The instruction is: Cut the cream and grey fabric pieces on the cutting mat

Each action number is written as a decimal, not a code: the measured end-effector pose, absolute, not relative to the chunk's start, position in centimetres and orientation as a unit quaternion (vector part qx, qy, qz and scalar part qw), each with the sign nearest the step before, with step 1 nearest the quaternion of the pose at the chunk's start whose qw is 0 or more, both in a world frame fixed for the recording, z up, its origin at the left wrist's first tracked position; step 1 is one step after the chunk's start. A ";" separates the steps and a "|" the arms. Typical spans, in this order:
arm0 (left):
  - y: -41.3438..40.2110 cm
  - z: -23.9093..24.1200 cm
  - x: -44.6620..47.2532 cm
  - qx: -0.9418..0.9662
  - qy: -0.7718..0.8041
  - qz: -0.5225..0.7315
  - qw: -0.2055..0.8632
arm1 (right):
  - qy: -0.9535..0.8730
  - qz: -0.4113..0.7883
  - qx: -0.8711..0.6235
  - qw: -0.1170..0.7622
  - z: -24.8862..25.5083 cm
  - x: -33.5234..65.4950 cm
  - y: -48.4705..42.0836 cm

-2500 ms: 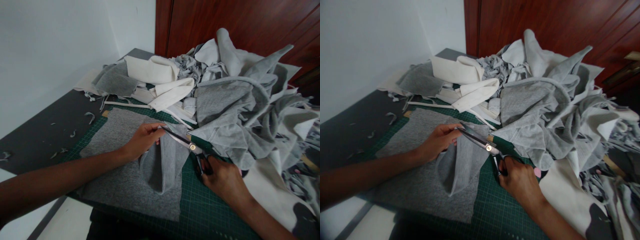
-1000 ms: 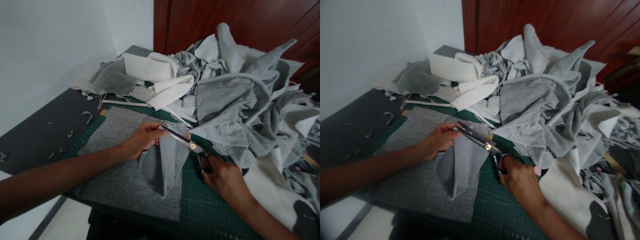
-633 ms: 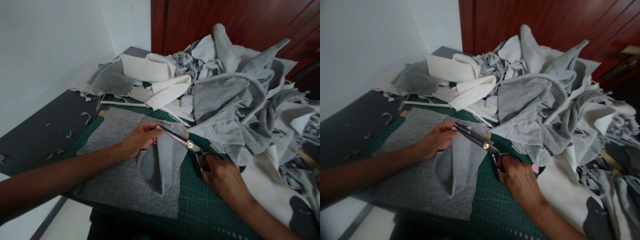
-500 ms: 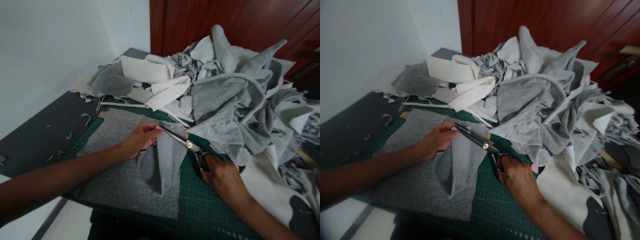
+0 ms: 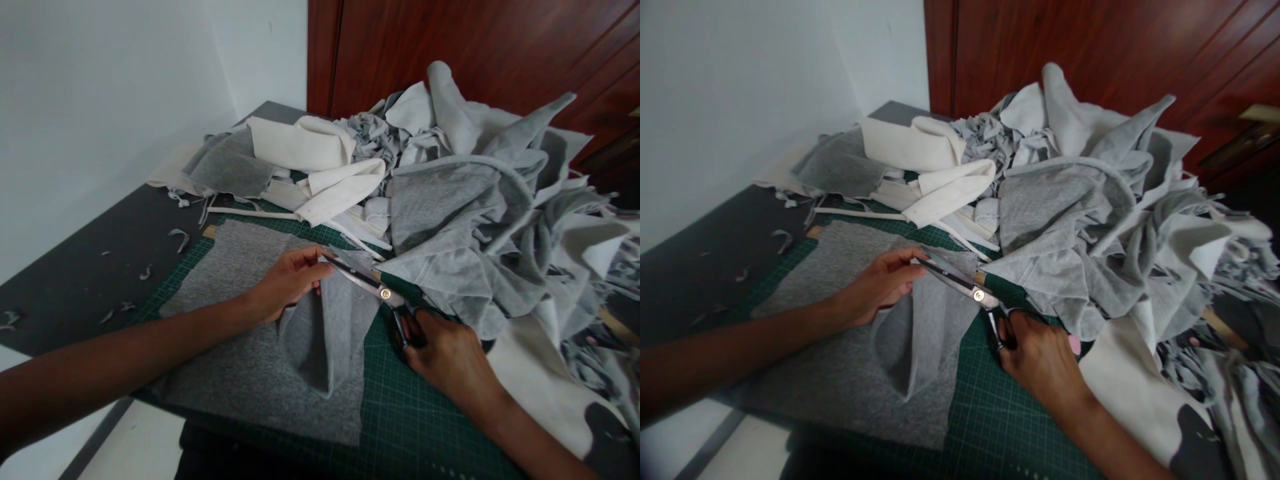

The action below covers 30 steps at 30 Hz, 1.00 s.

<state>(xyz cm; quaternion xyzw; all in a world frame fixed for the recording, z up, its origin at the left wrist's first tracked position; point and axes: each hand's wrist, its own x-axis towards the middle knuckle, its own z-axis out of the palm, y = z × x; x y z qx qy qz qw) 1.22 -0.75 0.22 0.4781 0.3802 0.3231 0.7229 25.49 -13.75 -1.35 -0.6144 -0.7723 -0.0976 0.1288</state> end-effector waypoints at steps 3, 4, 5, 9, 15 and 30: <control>-0.7 0.1 1.2 0.471 0.360 0.333 0.733 | -0.774 -0.089 -0.615 0.125 -1.3 25.6 -13.8; -0.7 0.1 1.2 0.467 0.358 0.336 0.735 | -0.776 -0.083 -0.613 0.123 -1.3 25.6 -13.8; -0.7 0.0 1.2 0.464 0.357 0.337 0.737 | -0.777 -0.078 -0.612 0.122 -1.3 25.6 -13.8; -0.6 -0.3 1.1 0.459 0.363 0.324 0.744 | -0.778 -0.067 -0.612 0.124 -1.1 25.6 -13.8; -0.4 0.0 0.7 0.474 0.330 0.303 0.758 | -0.785 -0.084 -0.598 0.139 -1.1 25.6 -13.8; -0.3 -0.7 0.6 0.480 0.338 0.275 0.761 | -0.768 -0.090 -0.620 0.136 -1.5 25.5 -14.0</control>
